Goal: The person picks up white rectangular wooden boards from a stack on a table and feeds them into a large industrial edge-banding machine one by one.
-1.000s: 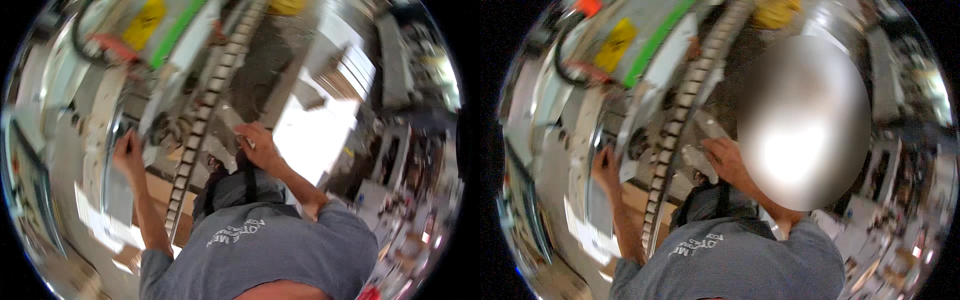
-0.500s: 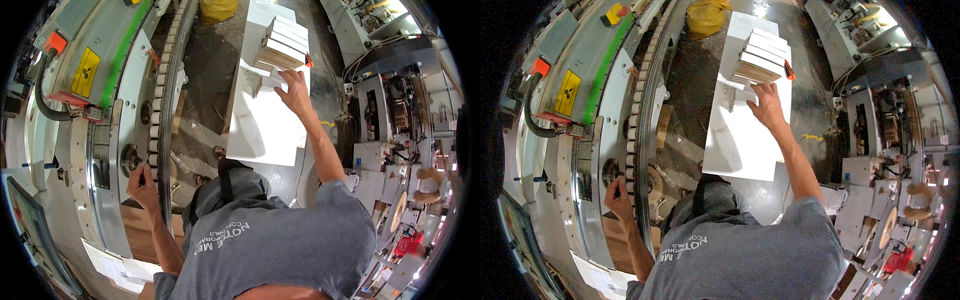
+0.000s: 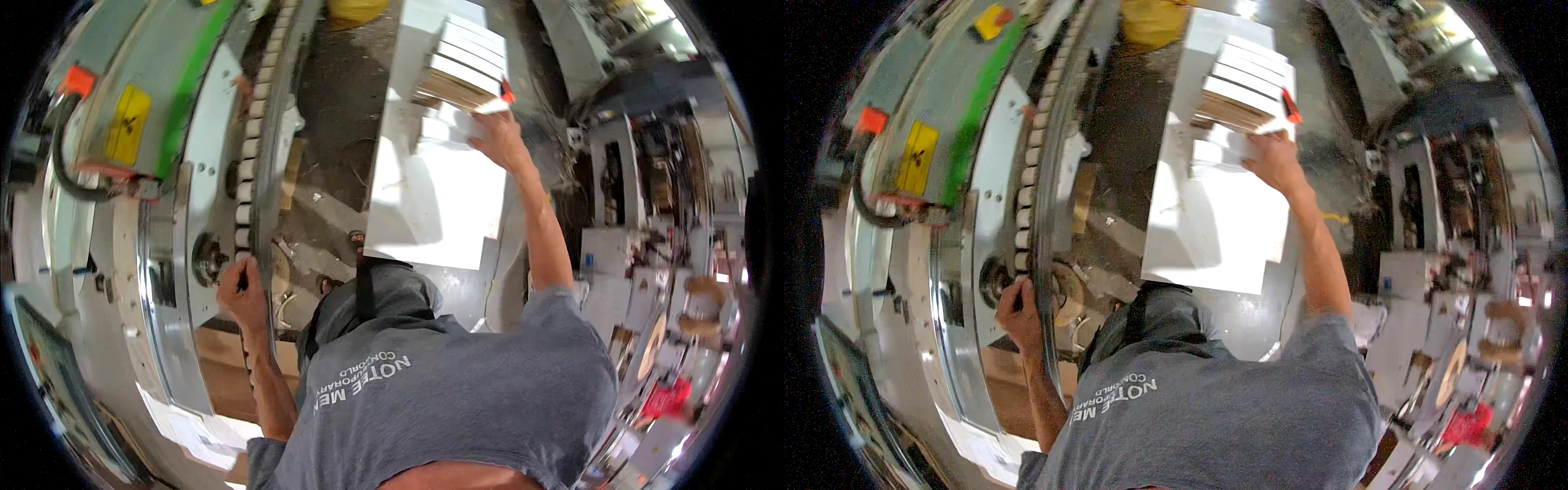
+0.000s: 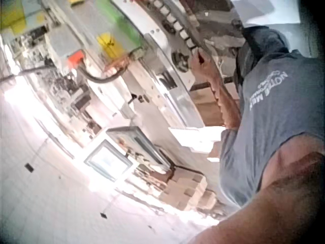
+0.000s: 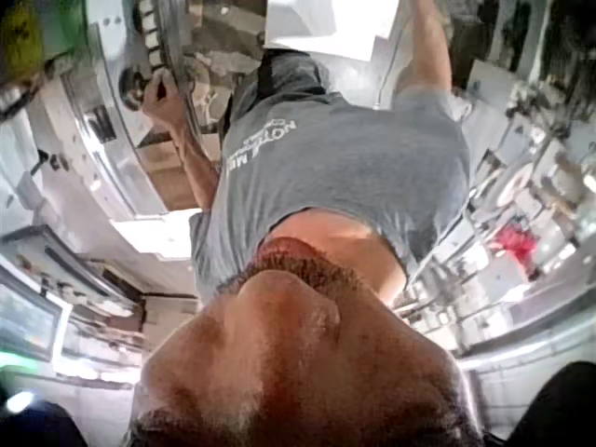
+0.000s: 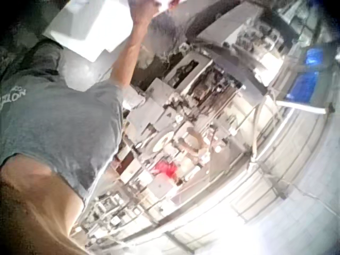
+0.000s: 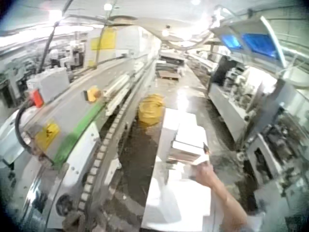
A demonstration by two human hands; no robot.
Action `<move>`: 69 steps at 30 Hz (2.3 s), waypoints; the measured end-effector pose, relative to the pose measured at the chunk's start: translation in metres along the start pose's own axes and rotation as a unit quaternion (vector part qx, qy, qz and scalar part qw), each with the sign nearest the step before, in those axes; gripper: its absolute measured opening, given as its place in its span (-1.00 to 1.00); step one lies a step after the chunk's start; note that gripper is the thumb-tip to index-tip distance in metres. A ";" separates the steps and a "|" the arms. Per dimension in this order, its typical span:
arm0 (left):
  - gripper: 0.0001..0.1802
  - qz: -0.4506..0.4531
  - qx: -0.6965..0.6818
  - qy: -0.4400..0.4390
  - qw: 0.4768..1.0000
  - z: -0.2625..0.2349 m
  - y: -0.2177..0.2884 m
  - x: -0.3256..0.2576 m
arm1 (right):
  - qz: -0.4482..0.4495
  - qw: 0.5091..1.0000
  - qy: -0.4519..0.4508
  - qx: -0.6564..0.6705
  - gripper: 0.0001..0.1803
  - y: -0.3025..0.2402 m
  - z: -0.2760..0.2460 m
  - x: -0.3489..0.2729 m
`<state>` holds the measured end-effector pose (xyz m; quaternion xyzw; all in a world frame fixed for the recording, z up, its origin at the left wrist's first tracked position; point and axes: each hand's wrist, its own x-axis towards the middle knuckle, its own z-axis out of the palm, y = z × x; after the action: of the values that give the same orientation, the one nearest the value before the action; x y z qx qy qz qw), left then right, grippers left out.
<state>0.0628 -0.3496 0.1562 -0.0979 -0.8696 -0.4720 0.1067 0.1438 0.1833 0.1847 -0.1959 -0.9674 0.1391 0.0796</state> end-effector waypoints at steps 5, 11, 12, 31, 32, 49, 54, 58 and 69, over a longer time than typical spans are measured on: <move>-0.85 -0.040 0.017 0.003 0.999 0.001 0.025 0.009 | -0.008 0.999 -0.007 -0.031 -0.42 -0.020 -0.021 -0.005; -0.85 -0.054 0.013 0.057 0.997 -0.010 0.021 -0.009 | -0.157 0.978 -0.067 0.117 -0.39 -0.141 -0.015 0.005; -0.87 -0.066 -0.012 0.063 0.996 -0.012 0.024 -0.014 | -0.189 0.969 -0.075 0.139 -0.40 -0.171 0.006 0.003; -0.85 -0.115 0.057 0.289 0.949 -0.178 -0.075 -0.064 | -0.510 0.798 -0.014 0.321 -0.63 -0.566 0.207 -0.060; -0.84 -0.116 0.075 0.290 0.947 -0.180 -0.086 -0.057 | -0.405 0.814 -0.124 0.397 -0.62 -0.563 0.205 -0.070; -0.78 -0.126 0.240 0.268 0.925 -0.180 -0.135 0.026 | -0.252 0.821 -0.221 0.463 -0.37 -0.591 0.219 -0.099; -0.83 -0.033 0.253 0.256 0.932 -0.171 -0.137 0.034 | -0.359 0.837 -0.096 0.401 -0.41 -0.594 0.237 -0.086; -0.87 -0.026 0.240 0.258 0.935 -0.162 -0.135 0.047 | -0.348 0.833 -0.124 0.412 -0.49 -0.590 0.225 -0.069; -0.85 -0.012 0.281 0.220 0.934 -0.104 -0.127 0.118 | -0.326 0.854 -0.101 0.392 -0.51 -0.565 0.219 0.004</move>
<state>-0.0745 -0.4964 0.1427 0.0525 -0.9228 -0.2189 0.3128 -0.1072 -0.3668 0.1467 0.1937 -0.8436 0.4922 0.0930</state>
